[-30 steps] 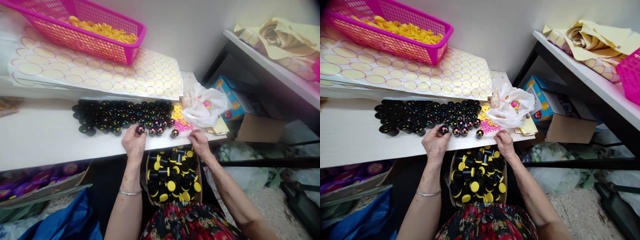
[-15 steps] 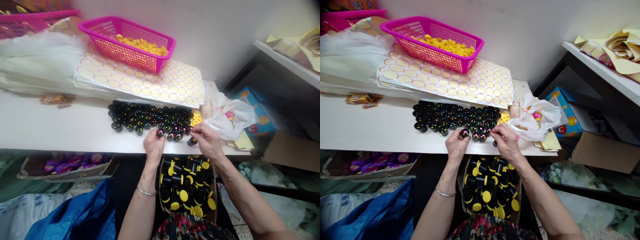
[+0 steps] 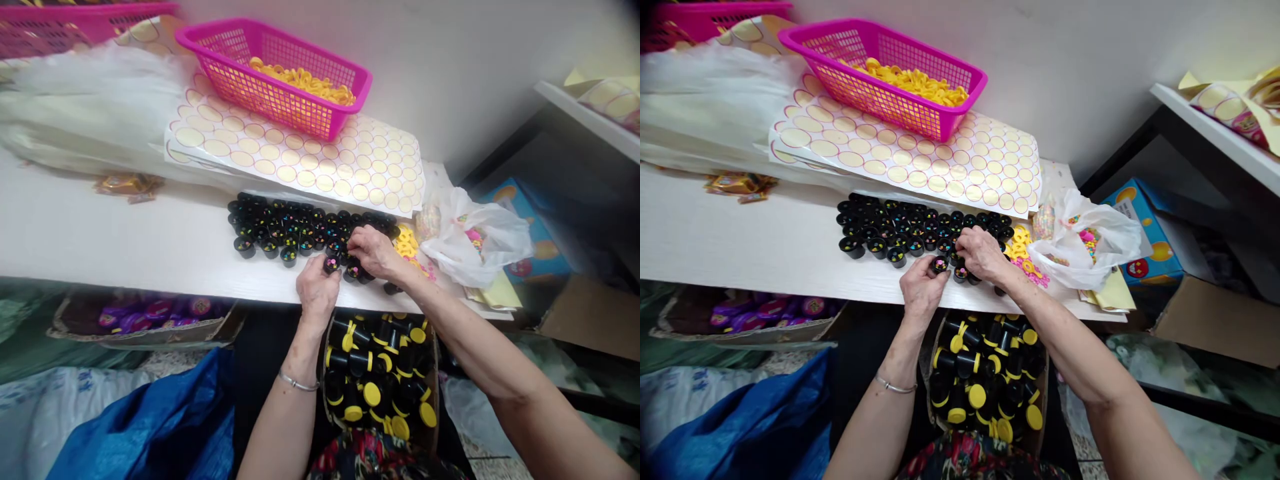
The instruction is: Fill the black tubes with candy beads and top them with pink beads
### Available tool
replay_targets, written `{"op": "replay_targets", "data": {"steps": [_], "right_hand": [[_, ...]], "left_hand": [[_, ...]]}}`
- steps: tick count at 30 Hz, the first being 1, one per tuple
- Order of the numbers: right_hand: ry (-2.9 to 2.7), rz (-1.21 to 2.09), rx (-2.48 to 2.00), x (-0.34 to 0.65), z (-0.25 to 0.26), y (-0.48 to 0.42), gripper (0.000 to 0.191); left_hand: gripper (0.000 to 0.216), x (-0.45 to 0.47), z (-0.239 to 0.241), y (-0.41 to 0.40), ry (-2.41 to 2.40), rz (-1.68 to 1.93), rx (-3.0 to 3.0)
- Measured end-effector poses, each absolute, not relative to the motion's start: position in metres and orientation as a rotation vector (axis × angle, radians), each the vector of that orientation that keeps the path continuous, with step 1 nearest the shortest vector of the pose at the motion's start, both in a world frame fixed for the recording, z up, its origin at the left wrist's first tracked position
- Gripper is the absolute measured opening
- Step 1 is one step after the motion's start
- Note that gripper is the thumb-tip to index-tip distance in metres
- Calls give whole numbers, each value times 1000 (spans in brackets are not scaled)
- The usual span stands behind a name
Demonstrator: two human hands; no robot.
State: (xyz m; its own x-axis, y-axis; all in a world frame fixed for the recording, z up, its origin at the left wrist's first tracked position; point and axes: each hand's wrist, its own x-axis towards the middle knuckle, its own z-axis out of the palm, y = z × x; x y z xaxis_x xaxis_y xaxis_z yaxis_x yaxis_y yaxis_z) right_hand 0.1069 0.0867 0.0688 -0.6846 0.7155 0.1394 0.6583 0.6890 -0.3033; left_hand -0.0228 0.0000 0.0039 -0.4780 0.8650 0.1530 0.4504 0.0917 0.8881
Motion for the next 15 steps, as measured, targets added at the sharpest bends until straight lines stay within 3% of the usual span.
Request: {"op": "replay_targets", "data": {"steps": [15], "right_hand": [[-2750,217,-1125,100,75,85,14]], "left_hand": [[21,-23,4,0,1964,1349,1289]]}}
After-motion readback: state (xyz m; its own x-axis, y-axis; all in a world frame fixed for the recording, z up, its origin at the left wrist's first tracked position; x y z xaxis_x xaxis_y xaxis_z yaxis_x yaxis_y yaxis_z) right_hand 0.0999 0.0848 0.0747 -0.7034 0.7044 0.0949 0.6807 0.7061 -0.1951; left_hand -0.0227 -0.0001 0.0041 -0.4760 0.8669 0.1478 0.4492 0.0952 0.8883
